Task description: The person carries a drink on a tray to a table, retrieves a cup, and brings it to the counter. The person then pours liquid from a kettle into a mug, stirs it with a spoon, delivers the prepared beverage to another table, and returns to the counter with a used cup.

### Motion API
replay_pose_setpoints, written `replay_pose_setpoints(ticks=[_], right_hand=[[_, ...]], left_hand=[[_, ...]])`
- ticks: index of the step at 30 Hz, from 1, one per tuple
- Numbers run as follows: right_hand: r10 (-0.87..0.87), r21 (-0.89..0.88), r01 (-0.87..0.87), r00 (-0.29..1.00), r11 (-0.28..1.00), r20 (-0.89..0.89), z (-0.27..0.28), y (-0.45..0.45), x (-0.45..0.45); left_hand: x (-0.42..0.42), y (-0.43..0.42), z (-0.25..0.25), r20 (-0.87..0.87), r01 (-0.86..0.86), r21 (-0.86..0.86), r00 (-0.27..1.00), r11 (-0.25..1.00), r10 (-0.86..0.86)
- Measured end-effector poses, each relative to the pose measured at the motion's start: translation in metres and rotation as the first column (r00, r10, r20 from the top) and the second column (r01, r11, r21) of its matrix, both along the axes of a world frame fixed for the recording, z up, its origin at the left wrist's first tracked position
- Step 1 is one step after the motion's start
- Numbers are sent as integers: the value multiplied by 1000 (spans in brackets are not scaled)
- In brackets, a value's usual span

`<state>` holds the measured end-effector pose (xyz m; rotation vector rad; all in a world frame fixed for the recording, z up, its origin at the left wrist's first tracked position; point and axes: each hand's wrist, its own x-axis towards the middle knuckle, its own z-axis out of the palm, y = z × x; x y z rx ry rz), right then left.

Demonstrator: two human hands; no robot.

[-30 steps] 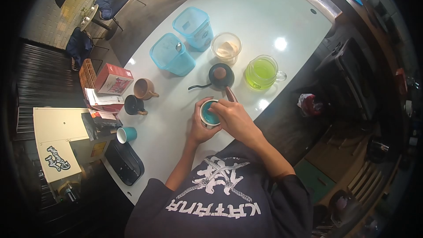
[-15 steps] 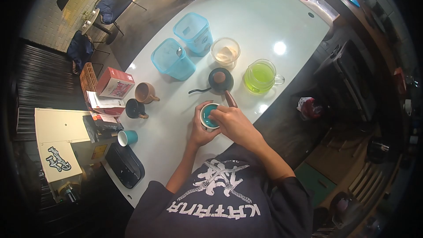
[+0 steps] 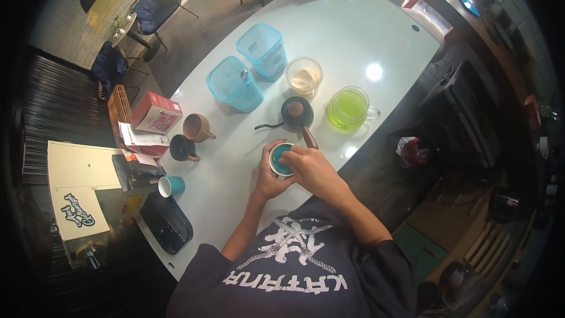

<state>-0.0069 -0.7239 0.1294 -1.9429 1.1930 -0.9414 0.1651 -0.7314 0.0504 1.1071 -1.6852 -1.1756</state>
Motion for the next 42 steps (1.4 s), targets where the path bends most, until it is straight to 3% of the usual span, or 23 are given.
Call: replay_pose_setpoints(ticks=[3,5,9,11,15,18,20,24,26,29,33,38,42], right_hand=[[-108,-35,110,993,993,54,1,-2,2],[-174,-64,170,983,983,-54,4,-2,-2],[-124,-54,117,980,992,-158,9,2,-8],[23,-16,-25,995,1000,-102,9,2,-9],[33,5,-33,998,999,-49,4,0,1],[-92,-51,92,996,994,6,1,-2,3],[-187,-50,183,977,982,-103,7,-2,-1],[-177,-79,166,969,983,-170,10,1,-8],[-42,-26,40,993,999,-107,10,3,-10],[-5,-23,5,1000,1000,7,2,2,-2],[-55,-24,56,998,998,13,2,-2,2],[-201,-96,191,974,977,-107,7,-3,-3],[-161,-124,141,973,982,-167,9,2,-8]], left_hand=[[-1,0,2,56,-21,-82,998,996,25],[-1,0,7,61,-22,-73,998,997,26],[-1,0,3,33,-21,-39,999,999,23],[-1,0,1,13,-18,-36,1000,999,19],[0,0,-4,-3,-18,-60,1000,998,18],[-1,0,3,50,-30,-101,998,994,35],[-2,0,7,51,-33,-95,998,995,38],[-2,1,2,60,-41,-91,997,995,46],[-2,0,3,42,-35,-74,998,997,38],[-1,0,1,20,-25,-56,999,998,26],[0,0,-1,15,-20,-48,1000,999,21],[-1,1,2,52,-32,-79,998,996,36],[-2,0,5,38,-25,-52,999,998,27]])
